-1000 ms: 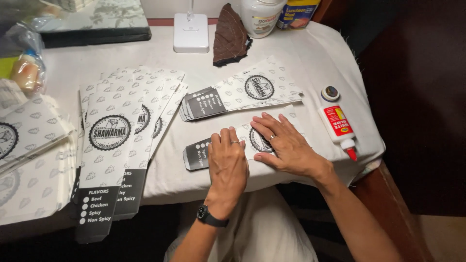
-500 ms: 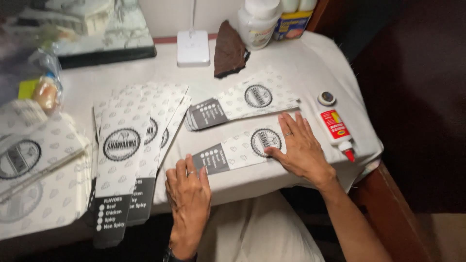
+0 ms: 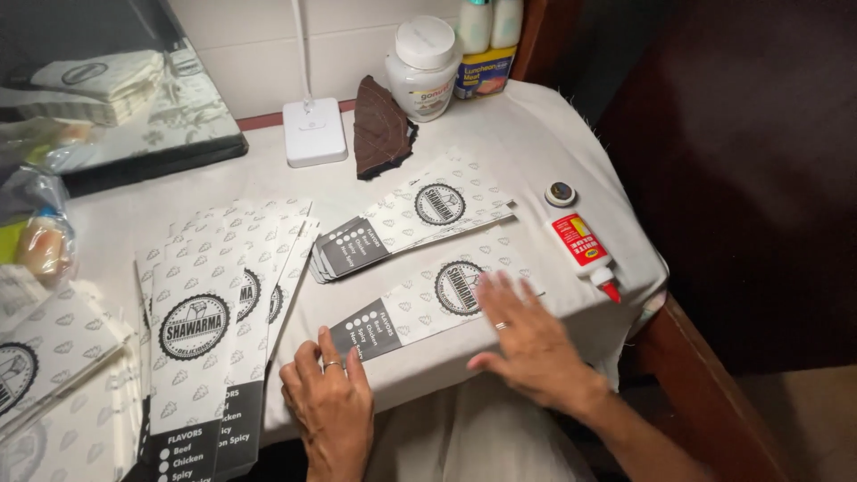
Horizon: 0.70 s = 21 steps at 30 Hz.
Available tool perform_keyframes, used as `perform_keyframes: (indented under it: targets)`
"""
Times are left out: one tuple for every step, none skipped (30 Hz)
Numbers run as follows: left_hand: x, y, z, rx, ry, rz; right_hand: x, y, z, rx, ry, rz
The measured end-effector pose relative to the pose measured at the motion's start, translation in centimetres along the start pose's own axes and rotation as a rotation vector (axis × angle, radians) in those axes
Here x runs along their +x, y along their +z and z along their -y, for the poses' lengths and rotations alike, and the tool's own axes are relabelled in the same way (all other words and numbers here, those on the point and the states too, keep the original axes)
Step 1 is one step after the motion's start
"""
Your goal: Applying glue to paper shawarma wrappers and folding them into their final shape.
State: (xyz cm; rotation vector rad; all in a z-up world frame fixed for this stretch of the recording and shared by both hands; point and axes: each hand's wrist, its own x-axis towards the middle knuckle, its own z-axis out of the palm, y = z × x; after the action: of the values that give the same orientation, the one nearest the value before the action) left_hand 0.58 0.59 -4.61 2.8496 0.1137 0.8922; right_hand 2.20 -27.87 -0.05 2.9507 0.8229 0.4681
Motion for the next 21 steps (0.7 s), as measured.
perform_keyframes:
  targets:
    - [0.0, -0.5, -0.3, -0.001, 0.003, 0.006, -0.9, -0.3, -0.6, 0.002, 0.004, 0.005]
    - [0.2, -0.9, -0.8, -0.064, -0.043, -0.021, -1.6, -0.6, -1.4, -0.047, 0.082, -0.017]
    - [0.5, -1.3, -1.3, -0.128, -0.088, -0.048, -2.3, -1.0, -2.2, -0.096, 0.159, -0.038]
    - [0.7, -1.4, -2.2, -0.134, -0.089, -0.051, -2.5, -1.5, -2.4, -0.102, 0.160, -0.039]
    - [0.9, -1.5, -3.0, -0.148, -0.030, -0.118, -2.6, -2.0, -2.6, -0.118, 0.175, -0.075]
    - [1.0, -1.7, -3.7, -0.158, 0.024, -0.184, -2.7, -2.4, -2.7, -0.132, 0.186, -0.111]
    - [1.3, -1.7, -4.5, -0.160, 0.020, -0.188, -2.1, -2.6, -3.0, -0.136, 0.182, -0.112]
    - [1.7, -1.8, -5.2, -0.184, 0.190, -0.048, -1.4, -2.8, -3.2, -0.092, 0.216, -0.162]
    - [2.0, -2.0, -5.8, -0.207, 0.358, 0.093, -0.8, -3.1, -3.4, -0.048, 0.249, -0.211]
    - [1.6, -1.5, -5.9, -0.200, 0.353, 0.085, 0.5, -2.9, -3.9, -0.046, 0.241, -0.219]
    - [1.3, -1.0, -5.9, -0.174, 0.406, 0.066, 1.7, -2.8, -4.4, 0.004, 0.217, -0.293]
    - [0.9, -0.5, -5.9, -0.148, 0.464, 0.050, 2.8, -2.6, -4.9, 0.055, 0.197, -0.366]
    - [0.8, -0.5, -5.8, -0.142, 0.462, 0.044, 4.2, -2.3, -5.3, 0.058, 0.193, -0.372]
    - [0.5, -0.6, -5.7, -0.184, 0.482, -0.007, 5.5, -2.0, -5.6, 0.140, 0.162, -0.334]
    - [0.3, -0.7, -5.5, -0.226, 0.502, -0.059, 6.7, -1.7, -5.9, 0.221, 0.131, -0.295]
    - [0.4, -1.7, -5.5, -0.218, 0.498, -0.056, 8.0, -1.0, -6.2, 0.229, 0.126, -0.295]
    - [0.5, -2.7, -5.5, -0.261, 0.540, -0.129, 9.3, -0.4, -6.4, 0.283, 0.094, -0.255]
    - [0.8, -3.6, -5.5, -0.305, 0.586, -0.205, 10.7, 0.3, -6.7, 0.334, 0.063, -0.219]
    - [0.0, -3.2, -4.7, -0.299, 0.585, -0.205, 11.4, 0.9, -7.0, 0.338, 0.060, -0.222]
    - [-0.8, -2.8, -3.9, -0.325, 0.562, -0.247, 12.1, 1.6, -7.4, 0.354, 0.020, -0.144]
    - [-1.6, -2.3, -3.2, -0.351, 0.540, -0.290, 12.8, 2.2, -7.8, 0.370, -0.020, -0.066]
